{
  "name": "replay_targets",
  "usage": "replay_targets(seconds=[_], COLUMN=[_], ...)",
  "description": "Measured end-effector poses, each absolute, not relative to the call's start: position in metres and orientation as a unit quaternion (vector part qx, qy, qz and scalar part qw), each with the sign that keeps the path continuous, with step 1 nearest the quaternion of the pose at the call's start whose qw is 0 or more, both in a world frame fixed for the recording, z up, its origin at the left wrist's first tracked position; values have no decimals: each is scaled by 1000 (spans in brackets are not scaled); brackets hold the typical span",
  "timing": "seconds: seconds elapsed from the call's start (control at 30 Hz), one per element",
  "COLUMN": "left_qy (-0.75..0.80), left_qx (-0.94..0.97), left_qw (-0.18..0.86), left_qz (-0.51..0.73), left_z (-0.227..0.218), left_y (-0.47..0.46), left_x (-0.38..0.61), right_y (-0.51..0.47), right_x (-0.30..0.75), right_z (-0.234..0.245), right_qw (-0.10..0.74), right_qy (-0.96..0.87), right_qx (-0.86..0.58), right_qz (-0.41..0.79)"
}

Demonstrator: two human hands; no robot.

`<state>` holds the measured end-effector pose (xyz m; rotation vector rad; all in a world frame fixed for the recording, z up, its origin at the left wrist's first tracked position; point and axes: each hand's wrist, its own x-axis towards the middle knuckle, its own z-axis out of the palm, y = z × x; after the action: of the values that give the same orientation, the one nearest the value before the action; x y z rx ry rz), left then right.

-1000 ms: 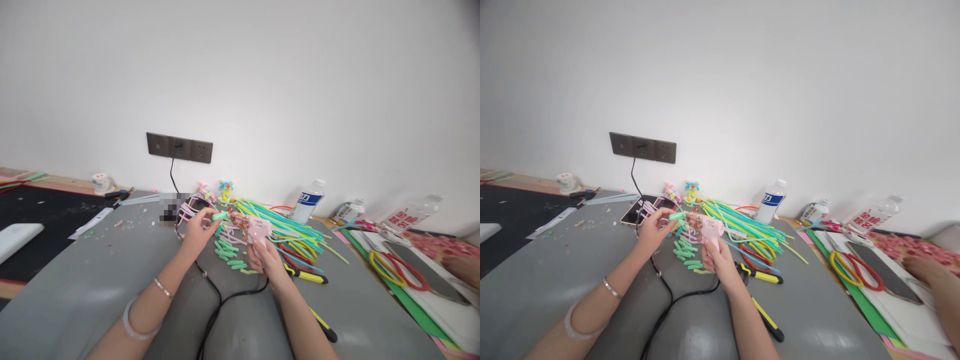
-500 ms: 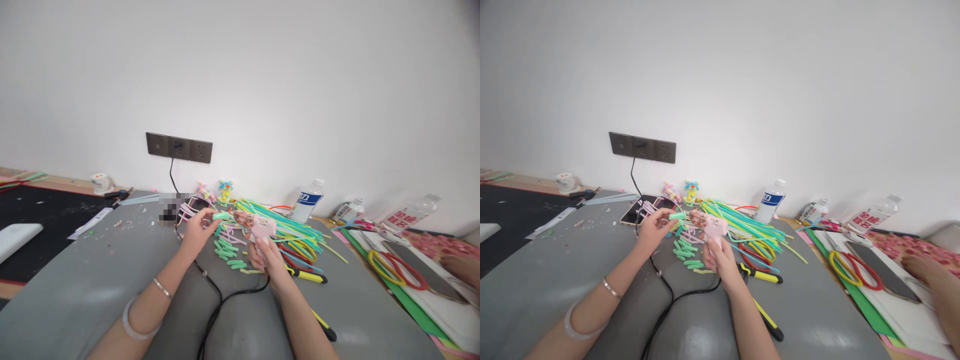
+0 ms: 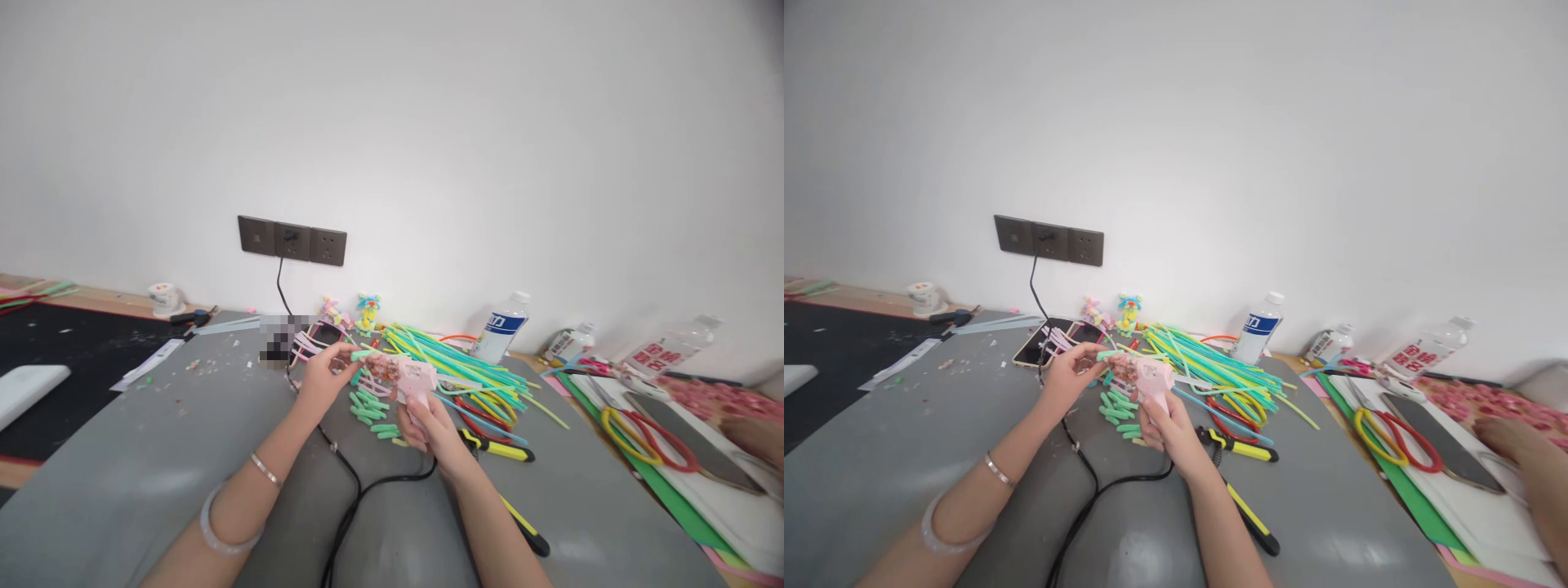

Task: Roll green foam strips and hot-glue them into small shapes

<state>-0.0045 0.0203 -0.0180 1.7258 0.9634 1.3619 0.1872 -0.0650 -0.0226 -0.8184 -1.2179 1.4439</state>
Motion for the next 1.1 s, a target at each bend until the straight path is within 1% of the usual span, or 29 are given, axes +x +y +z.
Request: replay_targets(seconds=[0.5,0.83,1.1], left_qy=[363,356,357], left_qx=[663,645,635], left_qw=[364,387,402], left_qz=[544,555,555], left_z=[-20,-25,-19], left_y=[20,24,20], left_x=[-5,-6,-5], right_y=[-65,-59,-63], right_x=[187,190,190], right_z=[-20,-27,-20], right_qw=[511,523,522], right_qy=[-513,-510,-498], right_qx=[-354,-351,-380], right_qz=[592,587,579])
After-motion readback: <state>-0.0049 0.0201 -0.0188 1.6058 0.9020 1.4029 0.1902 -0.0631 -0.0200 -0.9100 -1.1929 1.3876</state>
